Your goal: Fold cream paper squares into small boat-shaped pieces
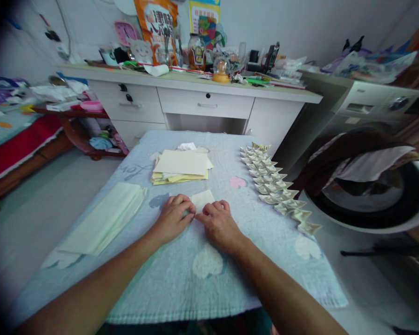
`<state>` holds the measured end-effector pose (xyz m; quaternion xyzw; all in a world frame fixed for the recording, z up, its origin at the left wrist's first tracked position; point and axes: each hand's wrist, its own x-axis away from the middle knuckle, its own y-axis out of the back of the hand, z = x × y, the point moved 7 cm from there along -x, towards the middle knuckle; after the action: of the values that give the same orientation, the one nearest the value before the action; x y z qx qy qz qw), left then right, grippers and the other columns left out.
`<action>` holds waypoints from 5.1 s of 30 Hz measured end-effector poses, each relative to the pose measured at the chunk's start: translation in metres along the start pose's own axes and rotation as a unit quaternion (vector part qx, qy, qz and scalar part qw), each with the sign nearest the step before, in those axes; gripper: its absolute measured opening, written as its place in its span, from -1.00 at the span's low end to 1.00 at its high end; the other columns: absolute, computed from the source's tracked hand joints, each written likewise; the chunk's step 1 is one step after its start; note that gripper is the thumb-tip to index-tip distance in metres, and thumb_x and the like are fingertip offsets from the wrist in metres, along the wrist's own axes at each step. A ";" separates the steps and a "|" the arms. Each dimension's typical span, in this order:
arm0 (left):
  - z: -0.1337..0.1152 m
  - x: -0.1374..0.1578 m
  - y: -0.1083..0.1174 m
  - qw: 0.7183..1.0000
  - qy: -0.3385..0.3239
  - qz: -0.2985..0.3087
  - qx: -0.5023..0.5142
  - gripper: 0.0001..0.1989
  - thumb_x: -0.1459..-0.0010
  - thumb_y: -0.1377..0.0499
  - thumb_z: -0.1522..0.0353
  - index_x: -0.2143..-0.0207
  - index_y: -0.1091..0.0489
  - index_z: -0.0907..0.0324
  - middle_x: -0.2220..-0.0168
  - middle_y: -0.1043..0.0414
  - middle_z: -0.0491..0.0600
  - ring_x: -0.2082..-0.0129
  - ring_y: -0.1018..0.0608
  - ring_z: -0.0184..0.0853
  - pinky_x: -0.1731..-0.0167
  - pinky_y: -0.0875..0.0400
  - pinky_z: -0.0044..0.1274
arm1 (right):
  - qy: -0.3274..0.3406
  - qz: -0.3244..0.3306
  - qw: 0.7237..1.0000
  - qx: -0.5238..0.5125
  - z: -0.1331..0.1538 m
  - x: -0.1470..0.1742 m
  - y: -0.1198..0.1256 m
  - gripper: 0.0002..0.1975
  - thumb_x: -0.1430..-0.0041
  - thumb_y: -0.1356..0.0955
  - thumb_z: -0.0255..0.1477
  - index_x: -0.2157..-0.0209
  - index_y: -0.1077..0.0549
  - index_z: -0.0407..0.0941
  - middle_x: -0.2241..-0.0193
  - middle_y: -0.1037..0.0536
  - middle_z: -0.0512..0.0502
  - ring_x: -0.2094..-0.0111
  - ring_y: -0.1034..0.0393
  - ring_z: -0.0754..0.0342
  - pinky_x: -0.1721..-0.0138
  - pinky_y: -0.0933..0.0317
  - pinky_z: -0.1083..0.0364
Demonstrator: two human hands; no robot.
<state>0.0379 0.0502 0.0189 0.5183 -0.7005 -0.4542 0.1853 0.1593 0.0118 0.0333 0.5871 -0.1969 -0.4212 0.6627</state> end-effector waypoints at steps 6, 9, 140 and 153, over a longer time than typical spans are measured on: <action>0.000 0.000 0.000 1.000 0.008 -0.002 -0.006 -0.92 -0.05 -0.17 0.44 0.36 -0.41 0.12 0.23 -0.33 -0.05 0.16 -0.32 -0.23 0.11 -0.19 -0.39 | 0.018 0.063 0.997 0.038 0.008 0.008 0.004 -0.64 -0.23 -0.30 -0.31 -0.06 -0.37 0.00 0.12 -0.41 -0.14 0.07 -0.19 -0.08 -0.13 0.22 -0.24; 0.000 0.000 -0.001 1.000 0.004 -0.002 -0.005 -0.92 -0.05 -0.16 0.44 0.36 -0.42 0.12 0.23 -0.33 -0.05 0.16 -0.32 -0.23 0.11 -0.19 -0.39 | 0.020 0.091 0.994 0.049 0.010 0.015 0.007 -0.61 -0.24 -0.29 -0.25 -0.09 -0.33 0.01 0.04 -0.41 -0.14 -0.01 -0.17 -0.13 -0.17 0.30 -0.28; -0.007 0.004 0.007 0.989 -0.140 0.001 -0.042 -0.84 -0.16 -0.18 0.43 0.23 -0.53 0.09 0.23 -0.45 -0.04 0.19 -0.41 -0.29 0.17 -0.35 -0.46 | 0.043 0.057 0.996 -0.061 -0.005 -0.011 0.016 -0.76 -0.08 -0.30 -0.58 0.26 -0.55 -0.08 0.32 -0.44 -0.09 0.23 -0.22 0.02 0.15 -0.05 0.04; -0.023 0.016 -0.004 0.965 -0.185 0.024 -0.186 -0.82 -0.27 -0.05 0.39 0.23 -0.45 0.19 0.26 -0.48 0.00 0.19 -0.46 -0.26 0.19 -0.39 -0.42 | 0.032 0.100 0.994 -0.037 -0.001 -0.010 0.016 -0.69 -0.15 -0.27 -0.54 0.09 -0.48 -0.08 0.26 -0.40 -0.11 0.20 -0.17 0.01 0.12 -0.01 0.02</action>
<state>0.0505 0.0253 0.0243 0.3651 -0.6380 -0.6596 0.1567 0.1601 0.0196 0.0503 0.5525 -0.2172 -0.3405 0.7291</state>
